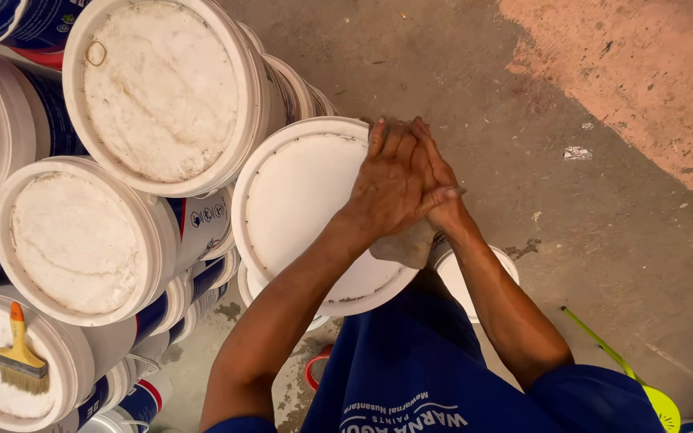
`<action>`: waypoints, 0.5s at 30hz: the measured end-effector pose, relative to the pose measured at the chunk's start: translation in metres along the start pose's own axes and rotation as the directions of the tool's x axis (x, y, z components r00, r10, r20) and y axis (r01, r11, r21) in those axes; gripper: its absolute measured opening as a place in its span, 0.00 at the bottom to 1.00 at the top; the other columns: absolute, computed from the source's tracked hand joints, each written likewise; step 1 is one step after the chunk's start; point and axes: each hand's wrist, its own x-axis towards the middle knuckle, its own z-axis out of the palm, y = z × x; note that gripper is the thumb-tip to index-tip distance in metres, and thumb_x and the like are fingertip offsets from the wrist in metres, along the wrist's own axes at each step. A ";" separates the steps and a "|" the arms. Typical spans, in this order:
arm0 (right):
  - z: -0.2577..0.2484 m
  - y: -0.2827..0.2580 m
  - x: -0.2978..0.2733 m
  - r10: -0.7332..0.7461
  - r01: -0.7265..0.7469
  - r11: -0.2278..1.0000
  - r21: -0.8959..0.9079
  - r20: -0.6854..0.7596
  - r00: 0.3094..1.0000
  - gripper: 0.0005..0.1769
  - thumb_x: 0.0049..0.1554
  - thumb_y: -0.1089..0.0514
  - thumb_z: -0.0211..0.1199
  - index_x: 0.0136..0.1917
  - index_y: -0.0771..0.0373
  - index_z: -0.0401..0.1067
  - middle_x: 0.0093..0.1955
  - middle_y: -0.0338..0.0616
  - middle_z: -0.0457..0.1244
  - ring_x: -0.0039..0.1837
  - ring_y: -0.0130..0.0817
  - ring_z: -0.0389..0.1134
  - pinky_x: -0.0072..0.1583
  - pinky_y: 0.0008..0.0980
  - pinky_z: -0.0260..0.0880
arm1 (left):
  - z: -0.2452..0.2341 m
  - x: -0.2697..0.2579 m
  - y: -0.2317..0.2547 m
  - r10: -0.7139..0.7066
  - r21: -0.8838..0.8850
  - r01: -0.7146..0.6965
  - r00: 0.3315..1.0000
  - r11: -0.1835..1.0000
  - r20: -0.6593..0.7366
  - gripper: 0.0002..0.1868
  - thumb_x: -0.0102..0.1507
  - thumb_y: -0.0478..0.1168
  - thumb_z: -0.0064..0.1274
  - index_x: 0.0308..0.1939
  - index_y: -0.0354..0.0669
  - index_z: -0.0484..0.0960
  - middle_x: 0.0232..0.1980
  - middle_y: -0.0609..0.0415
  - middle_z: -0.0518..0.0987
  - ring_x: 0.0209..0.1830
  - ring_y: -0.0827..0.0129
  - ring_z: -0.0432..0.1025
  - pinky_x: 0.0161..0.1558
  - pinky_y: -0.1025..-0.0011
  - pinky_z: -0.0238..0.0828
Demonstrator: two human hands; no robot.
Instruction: The person wipes the lids of white paint buckets with a cloth, then washes the cloth in a small red bucket of water.
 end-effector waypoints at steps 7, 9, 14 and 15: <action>-0.080 0.211 -0.158 -0.076 0.057 0.992 0.110 0.182 0.980 0.71 0.49 0.25 0.50 0.83 0.80 0.33 0.86 0.66 0.36 0.86 0.50 0.32 0.82 0.45 0.30 | -0.004 -0.120 0.095 0.173 -0.050 -0.166 0.944 0.985 0.281 0.58 0.66 0.75 0.24 0.71 0.19 0.71 0.78 0.27 0.67 0.89 0.40 0.45 0.86 0.38 0.30; -0.090 0.270 -0.172 -0.146 0.097 0.981 0.170 0.304 0.942 0.95 0.35 0.03 0.52 0.85 0.78 0.22 0.89 0.69 0.25 0.89 0.67 0.24 0.83 0.64 0.23 | -0.016 -0.116 0.086 0.167 -0.155 -0.144 0.975 0.977 0.146 0.44 0.72 0.66 0.33 0.61 0.23 0.79 0.71 0.32 0.74 0.86 0.43 0.54 0.81 0.28 0.38; -0.043 0.079 0.024 -0.084 0.052 0.994 0.092 0.389 0.917 0.37 0.69 0.49 0.45 0.87 0.65 0.47 0.88 0.58 0.46 0.88 0.54 0.41 0.84 0.59 0.39 | -0.018 -0.018 0.001 0.013 0.104 -0.012 1.000 0.994 -0.011 0.48 0.70 0.72 0.34 0.67 0.29 0.78 0.68 0.38 0.77 0.77 0.49 0.64 0.76 0.29 0.46; -0.035 0.061 0.060 -0.106 0.082 0.994 0.072 0.469 0.877 0.34 0.69 0.55 0.42 0.86 0.62 0.52 0.88 0.55 0.47 0.89 0.53 0.40 0.85 0.60 0.38 | -0.011 0.006 -0.020 -0.029 0.193 0.046 0.996 0.980 -0.090 0.47 0.69 0.73 0.36 0.61 0.29 0.82 0.61 0.38 0.80 0.71 0.49 0.70 0.73 0.33 0.51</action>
